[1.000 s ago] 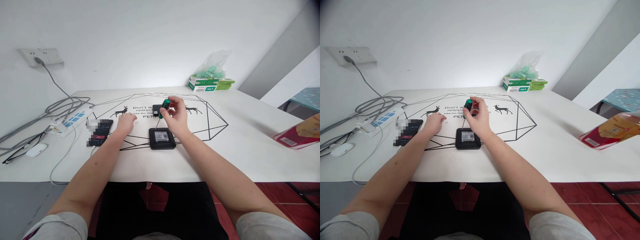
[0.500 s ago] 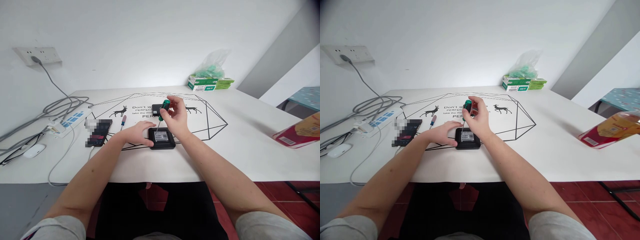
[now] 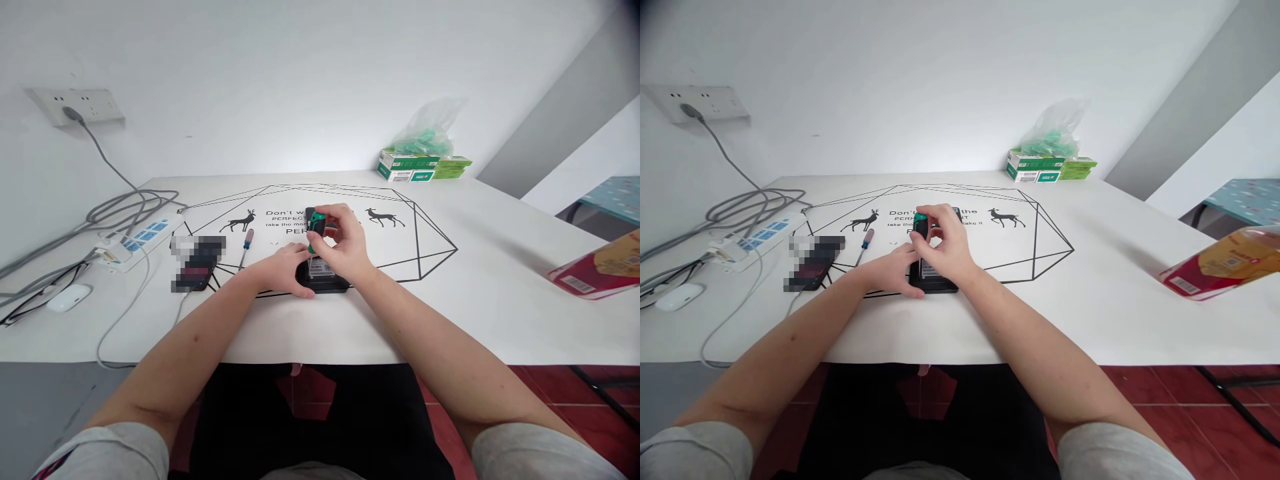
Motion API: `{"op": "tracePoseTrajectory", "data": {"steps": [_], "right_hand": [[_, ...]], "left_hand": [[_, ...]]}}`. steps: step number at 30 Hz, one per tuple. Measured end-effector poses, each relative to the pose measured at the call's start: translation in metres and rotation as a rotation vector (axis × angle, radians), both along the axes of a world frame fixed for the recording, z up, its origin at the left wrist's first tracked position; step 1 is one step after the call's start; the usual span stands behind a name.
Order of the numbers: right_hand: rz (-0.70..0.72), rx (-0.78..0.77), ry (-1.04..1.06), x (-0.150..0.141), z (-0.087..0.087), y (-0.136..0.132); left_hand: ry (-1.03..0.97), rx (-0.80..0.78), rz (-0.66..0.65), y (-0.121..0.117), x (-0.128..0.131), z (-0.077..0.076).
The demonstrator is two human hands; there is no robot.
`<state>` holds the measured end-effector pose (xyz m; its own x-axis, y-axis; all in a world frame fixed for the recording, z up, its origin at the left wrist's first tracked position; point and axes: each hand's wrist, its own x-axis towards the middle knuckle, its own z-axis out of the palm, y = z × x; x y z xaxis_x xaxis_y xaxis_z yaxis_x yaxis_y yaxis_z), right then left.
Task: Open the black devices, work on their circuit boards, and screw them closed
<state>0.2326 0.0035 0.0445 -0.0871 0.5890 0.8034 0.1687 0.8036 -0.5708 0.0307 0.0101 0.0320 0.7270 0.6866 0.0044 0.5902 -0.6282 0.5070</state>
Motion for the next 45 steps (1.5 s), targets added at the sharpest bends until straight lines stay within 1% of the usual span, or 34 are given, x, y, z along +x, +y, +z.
{"op": "tracePoseTrajectory", "data": {"steps": [4, 12, 17, 21, 24, 27, 34, 36, 37, 38, 42, 43, 45], "right_hand": [[-0.01, 0.019, -0.016, -0.001, 0.0, 0.0], [-0.003, 0.001, -0.01, 0.0, 0.0, 0.0], [0.023, 0.019, -0.044, -0.002, -0.001, -0.001], [0.062, -0.001, -0.055, -0.002, -0.002, -0.002], [0.118, -0.047, -0.019, -0.002, -0.001, 0.001], [0.202, -0.137, 0.029, -0.002, 0.0, 0.004], [0.477, -0.381, 0.077, 0.001, 0.006, 0.001], [0.535, -0.41, 0.071, 0.002, 0.006, 0.001], [0.534, -0.39, 0.064, 0.003, 0.006, 0.002], [0.504, -0.347, 0.05, 0.003, 0.006, 0.003], [0.267, -0.124, -0.051, 0.005, 0.008, 0.005], [0.236, -0.091, -0.059, 0.006, 0.009, 0.004], [0.237, -0.064, -0.032, 0.005, 0.01, 0.003]], "left_hand": [[-0.017, 0.016, -0.002, 0.0, -0.001, 0.001], [0.009, 0.051, 0.001, 0.0, -0.001, 0.003], [0.017, 0.089, 0.029, 0.004, -0.002, -0.003], [-0.006, 0.084, 0.038, 0.008, -0.004, -0.008], [0.007, 0.069, 0.041, 0.008, -0.006, -0.009], [0.031, 0.068, 0.053, 0.009, -0.007, -0.008], [0.056, 0.107, 0.006, 0.009, -0.006, -0.006], [0.053, 0.121, 0.002, 0.009, -0.006, -0.006], [0.058, 0.123, 0.004, 0.008, -0.006, -0.005], [0.069, 0.119, 0.01, 0.008, -0.006, -0.005], [0.101, 0.077, 0.039, 0.007, -0.007, -0.004], [0.101, 0.072, 0.044, 0.007, -0.007, -0.004], [0.097, 0.067, 0.04, 0.008, -0.007, -0.005]]}}
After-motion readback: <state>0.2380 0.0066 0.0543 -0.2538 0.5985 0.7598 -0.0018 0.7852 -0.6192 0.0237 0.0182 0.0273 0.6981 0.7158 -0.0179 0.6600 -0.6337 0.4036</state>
